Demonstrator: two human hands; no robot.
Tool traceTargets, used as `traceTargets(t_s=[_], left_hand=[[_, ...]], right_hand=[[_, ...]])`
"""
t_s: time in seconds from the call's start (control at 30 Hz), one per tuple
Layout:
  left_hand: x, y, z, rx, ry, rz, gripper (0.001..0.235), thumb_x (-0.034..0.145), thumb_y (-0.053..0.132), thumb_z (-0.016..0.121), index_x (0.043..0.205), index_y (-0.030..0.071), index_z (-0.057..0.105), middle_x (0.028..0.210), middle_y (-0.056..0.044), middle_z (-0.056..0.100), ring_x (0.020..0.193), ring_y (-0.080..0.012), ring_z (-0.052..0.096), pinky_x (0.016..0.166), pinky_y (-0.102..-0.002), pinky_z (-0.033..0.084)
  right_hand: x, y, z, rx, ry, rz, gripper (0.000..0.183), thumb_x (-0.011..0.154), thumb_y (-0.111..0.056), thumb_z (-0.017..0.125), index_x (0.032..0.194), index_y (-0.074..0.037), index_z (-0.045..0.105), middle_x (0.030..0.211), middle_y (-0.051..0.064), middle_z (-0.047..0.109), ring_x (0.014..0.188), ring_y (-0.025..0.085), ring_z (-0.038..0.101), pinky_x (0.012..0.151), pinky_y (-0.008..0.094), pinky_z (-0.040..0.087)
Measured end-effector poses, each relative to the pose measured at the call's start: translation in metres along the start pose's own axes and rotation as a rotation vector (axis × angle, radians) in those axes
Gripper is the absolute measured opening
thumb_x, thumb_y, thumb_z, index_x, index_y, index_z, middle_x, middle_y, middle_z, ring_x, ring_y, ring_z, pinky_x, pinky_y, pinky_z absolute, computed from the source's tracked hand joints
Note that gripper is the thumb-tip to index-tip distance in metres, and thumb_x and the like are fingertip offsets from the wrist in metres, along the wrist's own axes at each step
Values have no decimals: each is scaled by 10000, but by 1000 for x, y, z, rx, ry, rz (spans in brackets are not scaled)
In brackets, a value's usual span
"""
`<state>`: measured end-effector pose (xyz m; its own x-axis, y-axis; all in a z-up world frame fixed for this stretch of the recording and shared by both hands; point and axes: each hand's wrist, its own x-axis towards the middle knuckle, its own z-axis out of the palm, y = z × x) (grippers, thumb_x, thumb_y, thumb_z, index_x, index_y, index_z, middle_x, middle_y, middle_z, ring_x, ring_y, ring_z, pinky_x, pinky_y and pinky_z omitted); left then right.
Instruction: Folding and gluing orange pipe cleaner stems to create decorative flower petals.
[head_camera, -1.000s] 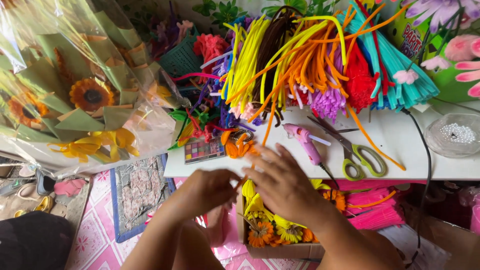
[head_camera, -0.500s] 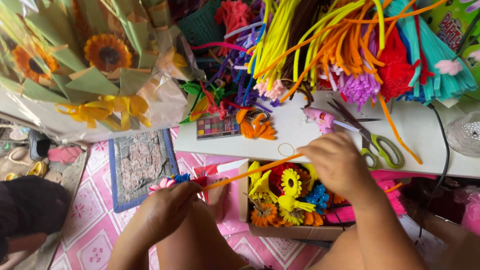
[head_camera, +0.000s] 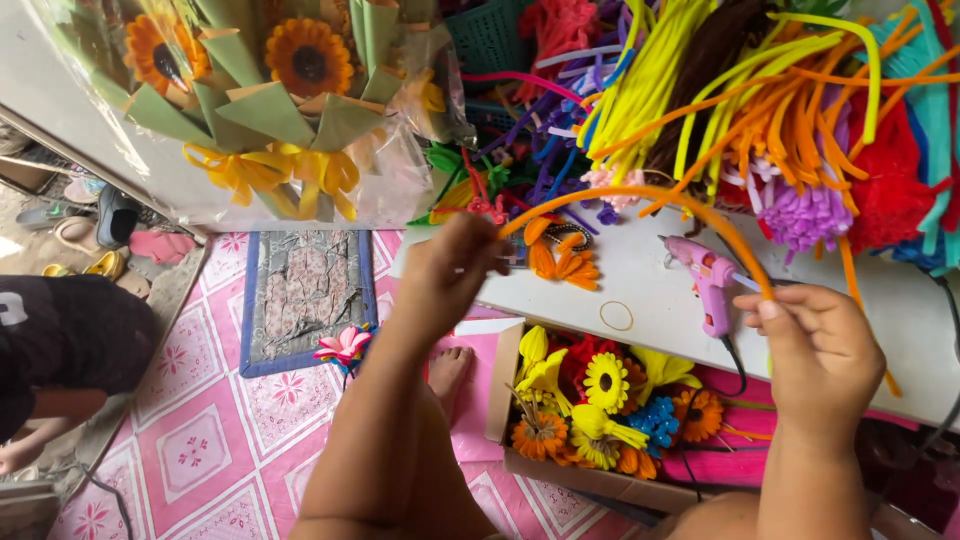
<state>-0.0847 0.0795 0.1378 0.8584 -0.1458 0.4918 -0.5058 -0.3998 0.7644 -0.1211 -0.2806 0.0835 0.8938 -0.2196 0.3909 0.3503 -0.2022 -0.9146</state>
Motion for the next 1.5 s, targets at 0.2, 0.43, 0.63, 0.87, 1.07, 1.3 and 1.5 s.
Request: traceTargets(t_s=[0.2, 0.43, 0.63, 0.87, 1.07, 1.3, 1.5], left_hand=[[-4, -9, 102, -581, -35, -148, 108, 969, 47, 668, 1051, 23, 602, 1080, -130, 725, 1005, -212, 752, 825, -279, 614], [-24, -44, 151, -724, -29, -260, 80, 964, 69, 718, 930, 11, 674, 811, -105, 717, 777, -152, 712, 709, -274, 588], [-17, -33, 139, -743, -102, -301, 56, 971, 64, 707, 960, 10, 708, 815, -124, 729, 742, -180, 742, 698, -280, 598], [-19, -44, 132, -726, -227, -341, 81, 969, 51, 690, 1000, -21, 710, 816, -132, 717, 721, -180, 734, 685, -283, 595], [-22, -46, 138, -798, -266, -338, 123, 924, 55, 733, 1020, -13, 701, 810, -122, 703, 735, -156, 714, 680, -259, 589], [-19, -52, 139, -998, -239, -400, 97, 933, 50, 735, 977, -30, 703, 773, -129, 711, 657, -149, 726, 609, -241, 610], [-18, -45, 134, -1182, -258, -456, 94, 925, 25, 736, 971, -45, 693, 762, -126, 716, 637, -152, 740, 581, -246, 626]], right_hand=[[1, 37, 29, 522, -49, 194, 181, 1004, -56, 582, 1183, -38, 603, 948, 104, 698, 811, 157, 661, 811, 273, 538], [-11, 51, 74, 410, -163, 168, 116, 963, -21, 622, 1034, 70, 621, 930, 259, 724, 852, 271, 727, 721, 337, 580], [-12, 53, 75, 417, -265, 270, 73, 928, 6, 641, 978, 53, 617, 810, 213, 731, 679, 217, 725, 589, 314, 586], [-13, 51, 75, 386, -299, 270, 66, 911, 9, 660, 942, 51, 619, 689, 199, 711, 570, 201, 720, 527, 284, 588], [-17, 51, 73, 226, -319, 238, 47, 884, 40, 680, 911, 67, 653, 675, 200, 735, 558, 193, 741, 529, 293, 613], [-14, 30, 73, 241, -369, 174, 90, 916, 5, 679, 971, 76, 684, 747, 177, 756, 710, 169, 750, 683, 346, 645], [-17, 40, 71, 183, -378, 70, 91, 896, -12, 704, 894, 74, 733, 681, 161, 751, 666, 155, 726, 651, 349, 646]])
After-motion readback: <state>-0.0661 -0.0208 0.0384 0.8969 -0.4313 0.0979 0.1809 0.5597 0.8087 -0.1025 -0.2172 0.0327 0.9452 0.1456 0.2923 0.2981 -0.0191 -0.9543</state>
